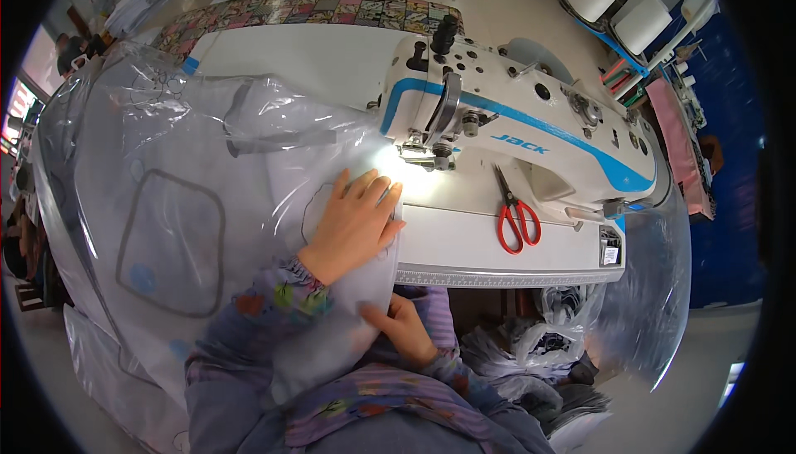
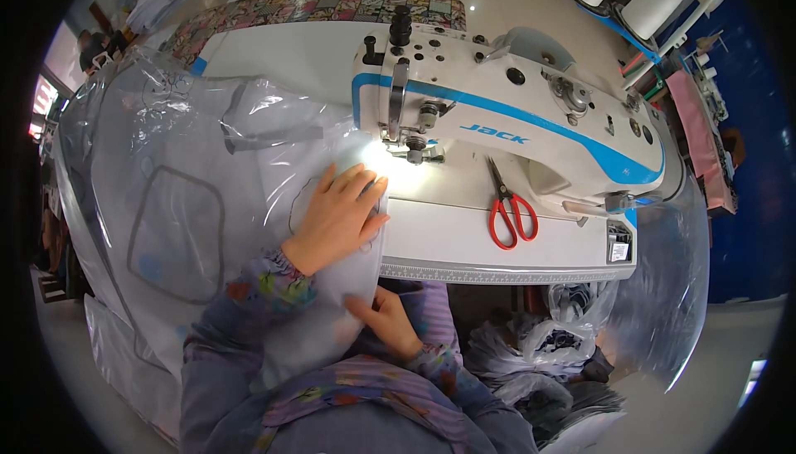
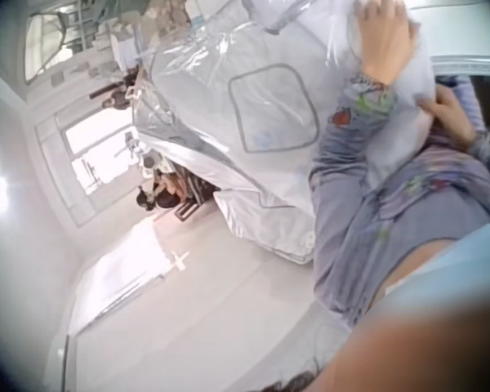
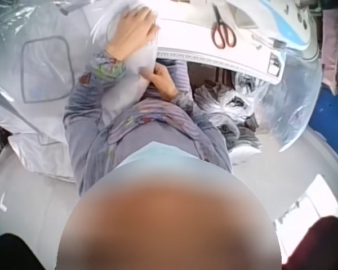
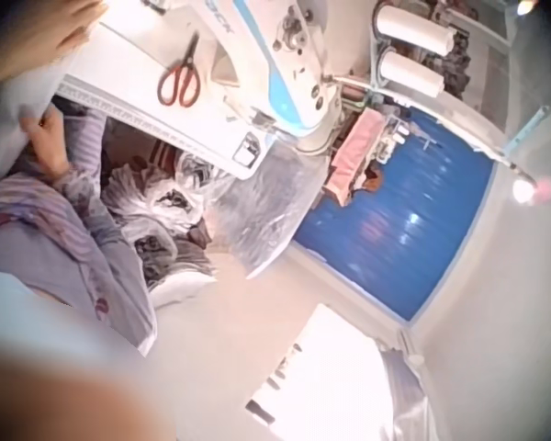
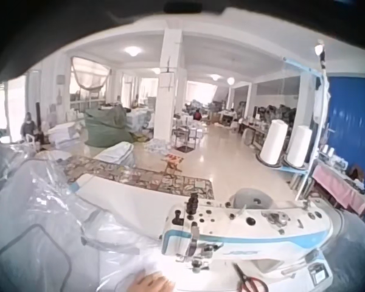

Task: Sewing pieces of patterned fabric together using an industrial sewing machine and trimming threads with scissors.

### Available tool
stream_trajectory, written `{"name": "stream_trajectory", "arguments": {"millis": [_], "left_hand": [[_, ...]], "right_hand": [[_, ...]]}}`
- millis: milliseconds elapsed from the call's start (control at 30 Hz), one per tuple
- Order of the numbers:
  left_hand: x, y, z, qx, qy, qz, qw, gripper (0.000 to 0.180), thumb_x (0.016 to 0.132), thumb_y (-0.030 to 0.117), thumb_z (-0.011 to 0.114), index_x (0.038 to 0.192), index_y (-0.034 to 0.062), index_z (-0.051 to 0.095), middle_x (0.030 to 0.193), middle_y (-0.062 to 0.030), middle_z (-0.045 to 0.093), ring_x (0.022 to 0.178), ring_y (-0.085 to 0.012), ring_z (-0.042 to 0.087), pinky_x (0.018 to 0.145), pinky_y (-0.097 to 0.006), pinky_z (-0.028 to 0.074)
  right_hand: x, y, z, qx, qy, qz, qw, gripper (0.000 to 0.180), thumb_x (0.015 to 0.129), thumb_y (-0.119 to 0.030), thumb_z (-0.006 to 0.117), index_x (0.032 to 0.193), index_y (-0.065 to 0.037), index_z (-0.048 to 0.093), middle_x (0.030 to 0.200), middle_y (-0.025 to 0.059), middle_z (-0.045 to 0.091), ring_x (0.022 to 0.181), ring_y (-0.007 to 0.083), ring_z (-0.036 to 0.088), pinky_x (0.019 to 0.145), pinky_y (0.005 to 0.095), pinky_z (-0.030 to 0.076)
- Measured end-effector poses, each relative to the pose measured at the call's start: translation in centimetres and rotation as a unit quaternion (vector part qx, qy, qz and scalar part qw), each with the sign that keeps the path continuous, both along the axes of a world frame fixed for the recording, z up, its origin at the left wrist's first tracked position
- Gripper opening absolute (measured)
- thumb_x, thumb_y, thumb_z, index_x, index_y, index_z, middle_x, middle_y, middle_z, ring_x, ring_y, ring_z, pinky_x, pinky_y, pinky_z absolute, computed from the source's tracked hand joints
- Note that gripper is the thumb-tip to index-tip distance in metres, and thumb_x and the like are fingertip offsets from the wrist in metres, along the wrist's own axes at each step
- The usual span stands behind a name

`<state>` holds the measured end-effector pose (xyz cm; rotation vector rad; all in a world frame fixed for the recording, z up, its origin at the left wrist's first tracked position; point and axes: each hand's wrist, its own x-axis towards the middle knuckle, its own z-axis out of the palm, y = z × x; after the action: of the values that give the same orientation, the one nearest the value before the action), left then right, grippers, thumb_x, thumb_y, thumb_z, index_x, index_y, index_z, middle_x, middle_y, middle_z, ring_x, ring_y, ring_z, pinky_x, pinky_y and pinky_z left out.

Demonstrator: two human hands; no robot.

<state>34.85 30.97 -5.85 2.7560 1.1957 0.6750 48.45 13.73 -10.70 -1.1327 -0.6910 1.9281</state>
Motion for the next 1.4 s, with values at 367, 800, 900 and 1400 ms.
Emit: {"name": "stream_trajectory", "arguments": {"millis": [367, 800, 900, 1400], "left_hand": [[0.4, -0.6, -0.6, -0.002, 0.015, 0.006, 1.000, 0.059, 0.093, 0.038, 0.076, 0.140, 0.0053, 0.062, 0.135, -0.0126, 0.060, 0.137, -0.0328, 0.053, 0.120, -0.057, 0.038], [-2.1, -2.8, -1.0, -0.027, -0.043, -0.011, 0.999, 0.056, 0.092, 0.028, 0.076, 0.141, 0.0065, 0.062, 0.142, -0.0144, 0.058, 0.140, -0.0365, 0.052, 0.119, -0.059, 0.038], [-7.0, -9.3, -2.7, -0.059, -0.127, -0.020, 0.990, 0.047, 0.088, 0.018, 0.078, 0.133, 0.0089, 0.068, 0.133, -0.0126, 0.063, 0.126, -0.0384, 0.060, 0.110, -0.056, 0.046], [-30.8, -29.6, -12.2, -0.275, -0.659, 0.473, 0.516, 0.076, 0.104, 0.043, 0.068, 0.159, -0.0027, 0.040, 0.155, -0.0165, 0.052, 0.141, -0.0350, 0.050, 0.122, -0.043, 0.039]], "right_hand": [[-0.1, -2.5, -0.2, -0.026, -0.040, 0.086, 0.995, 0.034, 0.100, -0.013, 0.076, 0.128, 0.006, 0.071, 0.119, 0.0085, 0.077, 0.106, 0.0138, 0.070, 0.094, 0.0314, 0.057], [1.0, 1.3, 1.2, 0.070, -0.035, -0.010, 0.997, 0.042, 0.103, -0.007, 0.070, 0.142, 0.005, 0.058, 0.125, 0.0078, 0.071, 0.110, 0.0123, 0.067, 0.096, 0.0311, 0.055], [2.5, 2.9, 2.7, 0.152, -0.090, -0.055, 0.983, 0.060, 0.105, -0.001, 0.065, 0.157, 0.003, 0.036, 0.125, 0.0109, 0.066, 0.107, 0.0137, 0.066, 0.093, 0.0292, 0.055], [5.1, 17.9, 5.8, 0.252, -0.401, 0.062, 0.879, 0.049, 0.103, -0.013, 0.062, 0.147, 0.009, 0.055, 0.076, 0.0114, 0.066, 0.055, 0.0180, 0.067, 0.055, 0.0328, 0.056]]}}
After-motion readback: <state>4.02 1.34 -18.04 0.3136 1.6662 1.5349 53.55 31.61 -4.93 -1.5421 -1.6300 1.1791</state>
